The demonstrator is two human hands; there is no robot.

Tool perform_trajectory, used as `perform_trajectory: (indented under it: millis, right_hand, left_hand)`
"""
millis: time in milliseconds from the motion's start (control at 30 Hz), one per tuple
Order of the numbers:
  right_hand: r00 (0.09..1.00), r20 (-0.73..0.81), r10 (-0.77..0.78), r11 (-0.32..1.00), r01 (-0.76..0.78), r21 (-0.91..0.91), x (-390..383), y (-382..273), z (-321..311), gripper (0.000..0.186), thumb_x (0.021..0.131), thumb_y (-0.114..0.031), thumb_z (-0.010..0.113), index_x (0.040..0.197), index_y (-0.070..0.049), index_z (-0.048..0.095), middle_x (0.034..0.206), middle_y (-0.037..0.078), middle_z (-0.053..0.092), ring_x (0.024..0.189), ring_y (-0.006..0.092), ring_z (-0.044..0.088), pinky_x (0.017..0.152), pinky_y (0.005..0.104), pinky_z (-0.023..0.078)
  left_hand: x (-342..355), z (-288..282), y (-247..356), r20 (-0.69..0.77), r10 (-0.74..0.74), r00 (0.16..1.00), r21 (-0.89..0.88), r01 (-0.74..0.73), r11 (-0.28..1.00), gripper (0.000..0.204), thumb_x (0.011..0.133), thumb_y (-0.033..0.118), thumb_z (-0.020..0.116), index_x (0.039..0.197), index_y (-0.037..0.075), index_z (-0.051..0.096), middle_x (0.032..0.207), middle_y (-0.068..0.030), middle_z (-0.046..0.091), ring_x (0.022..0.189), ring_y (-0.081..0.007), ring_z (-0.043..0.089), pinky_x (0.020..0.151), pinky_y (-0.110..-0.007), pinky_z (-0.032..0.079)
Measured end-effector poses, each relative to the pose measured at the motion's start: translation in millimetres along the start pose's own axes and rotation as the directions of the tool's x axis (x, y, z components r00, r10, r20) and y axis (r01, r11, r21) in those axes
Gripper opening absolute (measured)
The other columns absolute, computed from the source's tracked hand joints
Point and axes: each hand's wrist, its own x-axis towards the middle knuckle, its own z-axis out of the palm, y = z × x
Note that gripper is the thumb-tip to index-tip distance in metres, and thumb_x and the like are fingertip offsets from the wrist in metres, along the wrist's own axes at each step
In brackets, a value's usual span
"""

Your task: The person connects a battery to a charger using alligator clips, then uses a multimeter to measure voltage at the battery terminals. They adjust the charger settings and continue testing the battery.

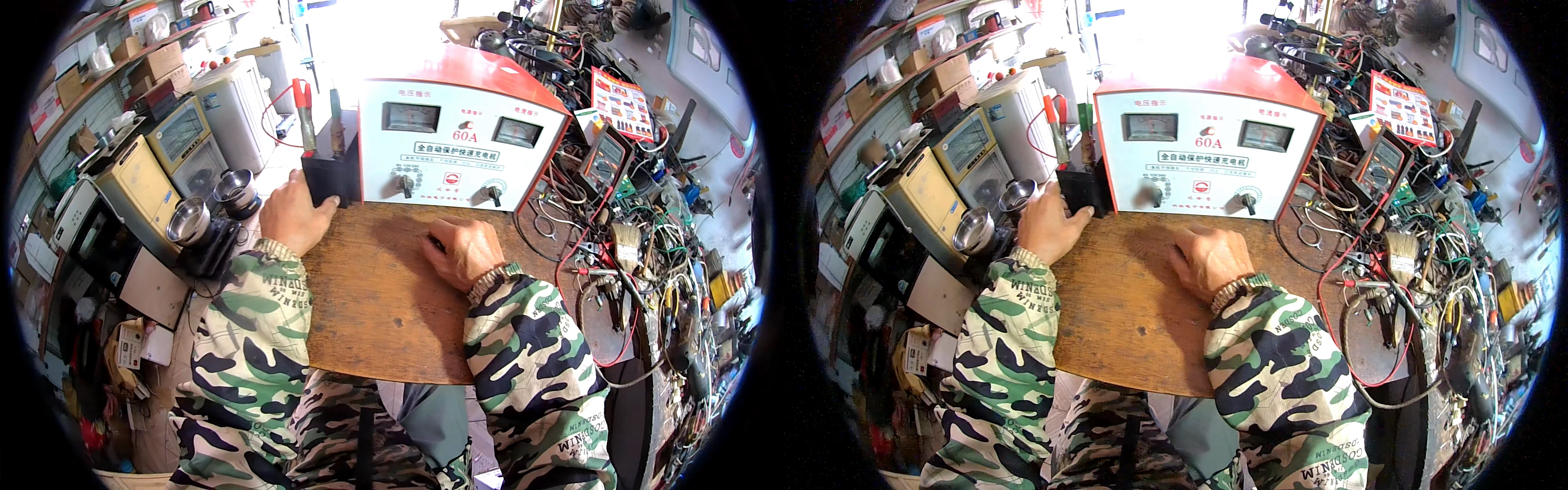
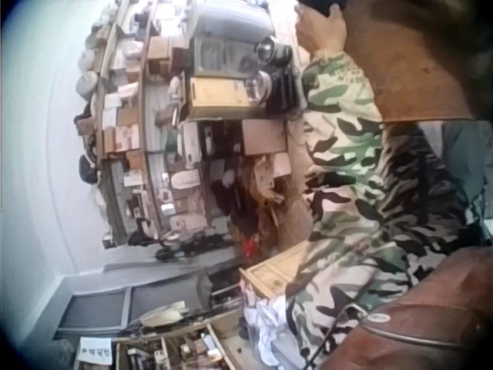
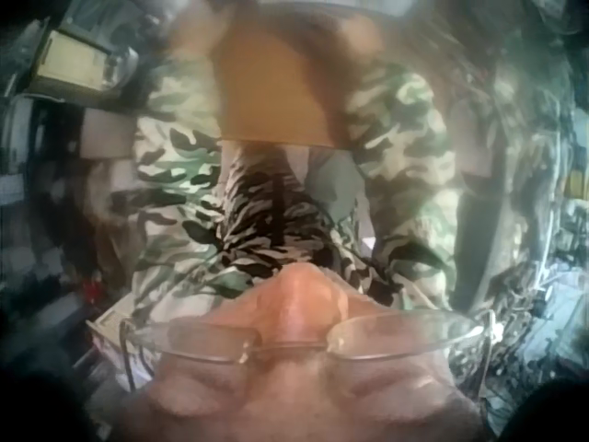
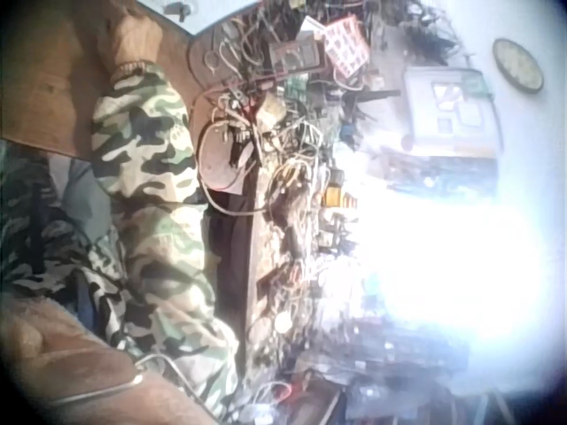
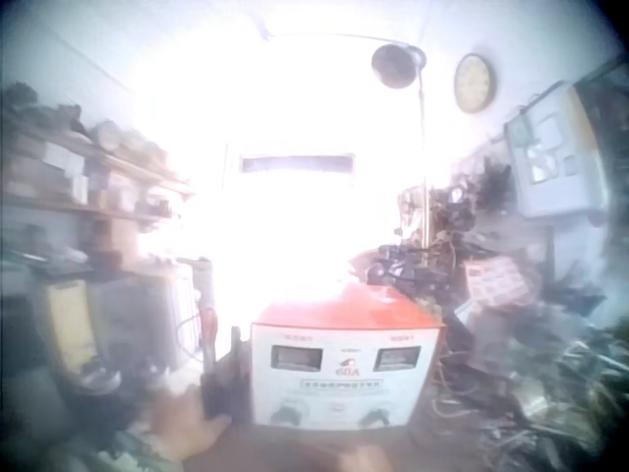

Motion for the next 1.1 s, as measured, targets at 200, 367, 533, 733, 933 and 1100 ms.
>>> perform_trajectory:
  millis: [200,367,533,733,933,1100]
  right_hand:
    - [1.000,0.022,0.020,1.000,-0.020,0.000,1,-4,-2,0.016,0.084,-0.021,0.066,0.082,-0.005,0.067,0.081,0.015,0.068,0.074,0.0388,0.066,0.066,0.0463,0.054]
    - [1.000,-0.003,0.013,1.000,-0.013,0.019,0,-1,0,0.016,0.084,-0.020,0.067,0.080,-0.004,0.066,0.080,0.015,0.066,0.072,0.0391,0.066,0.065,0.0466,0.054]
    - [1.000,0.013,-0.001,1.000,0.001,0.007,1,-2,-1,0.016,0.084,-0.019,0.067,0.081,-0.004,0.066,0.079,0.016,0.066,0.072,0.0388,0.066,0.065,0.0465,0.054]
    - [1.000,-0.001,0.011,1.000,-0.011,-0.022,-2,1,0,0.017,0.084,-0.020,0.068,0.081,-0.003,0.068,0.077,0.017,0.066,0.071,0.0390,0.066,0.065,0.0462,0.054]
    - [1.000,-0.005,0.015,0.999,-0.015,-0.029,0,-1,-2,0.019,0.085,-0.022,0.068,0.081,-0.003,0.069,0.076,0.018,0.068,0.070,0.0387,0.067,0.064,0.0452,0.055]
    - [0.999,-0.039,-0.006,1.000,0.005,-0.013,-1,1,2,0.018,0.085,-0.021,0.067,0.080,-0.003,0.069,0.077,0.017,0.068,0.070,0.0375,0.067,0.064,0.0443,0.055]
  left_hand:
    - [2,-4,-2,0.053,-0.049,0.997,0.031,0.047,0.998,0.055,0.081,0.037,0.074,0.111,-0.006,0.056,0.094,-0.0258,0.070,0.091,-0.0423,0.069,0.081,-0.049,0.055]
    - [2,-5,0,0.076,-0.053,0.996,0.022,0.051,0.998,0.055,0.082,0.036,0.074,0.111,-0.006,0.055,0.094,-0.0251,0.069,0.091,-0.0413,0.069,0.082,-0.048,0.055]
    - [1,-8,1,0.091,-0.065,0.994,0.025,0.063,0.998,0.056,0.082,0.036,0.074,0.113,-0.006,0.055,0.095,-0.0254,0.069,0.092,-0.0414,0.069,0.082,-0.048,0.055]
    - [1,-3,3,0.072,-0.051,0.996,0.020,0.050,0.999,0.056,0.082,0.035,0.074,0.115,-0.006,0.055,0.096,-0.0255,0.070,0.093,-0.0415,0.069,0.083,-0.048,0.054]
    - [-1,1,-2,-0.047,-0.010,0.999,0.005,0.010,1.000,0.047,0.079,0.033,0.076,0.102,-0.003,0.059,0.083,-0.0200,0.069,0.083,-0.0398,0.068,0.074,-0.049,0.053]
    - [-2,-4,4,0.025,-0.022,0.999,0.003,0.022,1.000,0.052,0.081,0.032,0.075,0.112,-0.005,0.056,0.098,-0.0264,0.069,0.094,-0.0430,0.068,0.083,-0.050,0.054]
